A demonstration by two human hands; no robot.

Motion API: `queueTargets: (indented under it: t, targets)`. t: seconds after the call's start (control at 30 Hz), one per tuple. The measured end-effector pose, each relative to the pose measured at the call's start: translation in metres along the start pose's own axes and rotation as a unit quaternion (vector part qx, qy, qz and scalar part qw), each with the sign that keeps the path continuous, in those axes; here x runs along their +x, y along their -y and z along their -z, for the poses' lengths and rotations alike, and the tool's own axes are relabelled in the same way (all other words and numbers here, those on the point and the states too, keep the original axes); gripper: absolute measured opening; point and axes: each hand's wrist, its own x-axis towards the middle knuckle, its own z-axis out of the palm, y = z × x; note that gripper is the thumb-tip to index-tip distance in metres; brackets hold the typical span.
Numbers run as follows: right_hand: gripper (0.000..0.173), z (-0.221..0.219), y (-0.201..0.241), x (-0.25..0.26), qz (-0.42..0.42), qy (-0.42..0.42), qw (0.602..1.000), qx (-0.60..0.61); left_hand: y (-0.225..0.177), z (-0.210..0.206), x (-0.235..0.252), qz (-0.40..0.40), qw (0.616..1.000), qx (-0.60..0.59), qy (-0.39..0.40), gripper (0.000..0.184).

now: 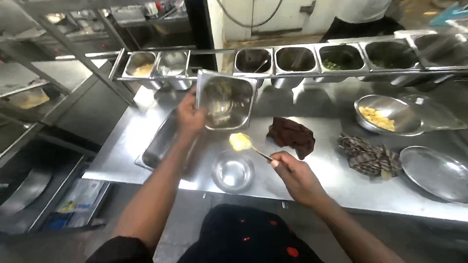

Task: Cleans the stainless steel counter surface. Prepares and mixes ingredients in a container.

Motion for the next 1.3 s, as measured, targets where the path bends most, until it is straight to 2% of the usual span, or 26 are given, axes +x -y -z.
queueTargets:
  t: [0.03,0.1,0.2,0.33,0.43,0.63,0.73,0.83,0.93,1.03,1.13,1.23,1.3]
  targets:
    - [0.032,-0.016,-0.013,-0.013,0.080,-0.044,0.992,-0.083,-0.002,0.004,0.003,0.007,1.000,-0.013,-0.025,0.012]
    - [0.025,-0.048,-0.042,-0.034,0.165,-0.067,0.962,-0.207,-0.002,0.010,0.006,0.011,0.997,-0.043,-0.069,0.014]
    - [0.021,-0.071,-0.061,-0.043,0.189,-0.041,0.933,-0.304,0.001,0.013,0.003,0.025,0.990,-0.084,-0.108,0.018]
    - [0.017,-0.070,-0.055,-0.040,0.222,-0.061,0.922,-0.312,0.003,0.013,-0.006,0.040,0.986,-0.105,-0.119,0.015]
    - [0.018,-0.066,-0.047,-0.039,0.202,-0.025,0.919,-0.338,0.007,0.012,-0.010,0.042,0.987,-0.105,-0.110,0.016]
    - [0.022,-0.063,-0.026,-0.014,0.178,-0.015,0.904,-0.388,0.009,0.009,-0.009,0.041,0.994,-0.064,-0.078,0.014]
    - [0.021,-0.063,-0.023,-0.001,0.101,0.025,0.910,-0.402,0.008,0.005,-0.006,0.008,0.995,-0.067,-0.071,0.021]
    - [0.023,-0.053,-0.009,0.023,-0.026,0.115,0.917,-0.382,0.007,0.000,0.001,-0.032,0.996,-0.063,-0.058,0.023]
    - [0.026,-0.049,-0.009,0.034,-0.041,0.093,0.914,-0.393,0.009,-0.005,0.007,-0.049,0.995,-0.062,-0.059,0.021]
    - [0.020,-0.049,-0.017,0.027,0.042,-0.018,0.906,-0.420,0.007,-0.008,0.011,-0.037,0.994,-0.069,-0.073,0.018]
    - [0.022,-0.038,-0.016,0.020,-0.047,0.012,0.939,-0.341,0.005,-0.010,0.011,-0.019,0.996,-0.054,-0.069,0.018]
    - [0.031,-0.022,-0.022,0.019,-0.057,-0.076,0.983,-0.159,0.007,-0.011,0.010,-0.011,0.995,-0.061,-0.077,0.017]
    - [0.037,-0.006,-0.018,0.024,-0.037,-0.120,0.991,-0.047,0.009,-0.009,0.008,-0.021,0.995,-0.067,-0.077,0.018]
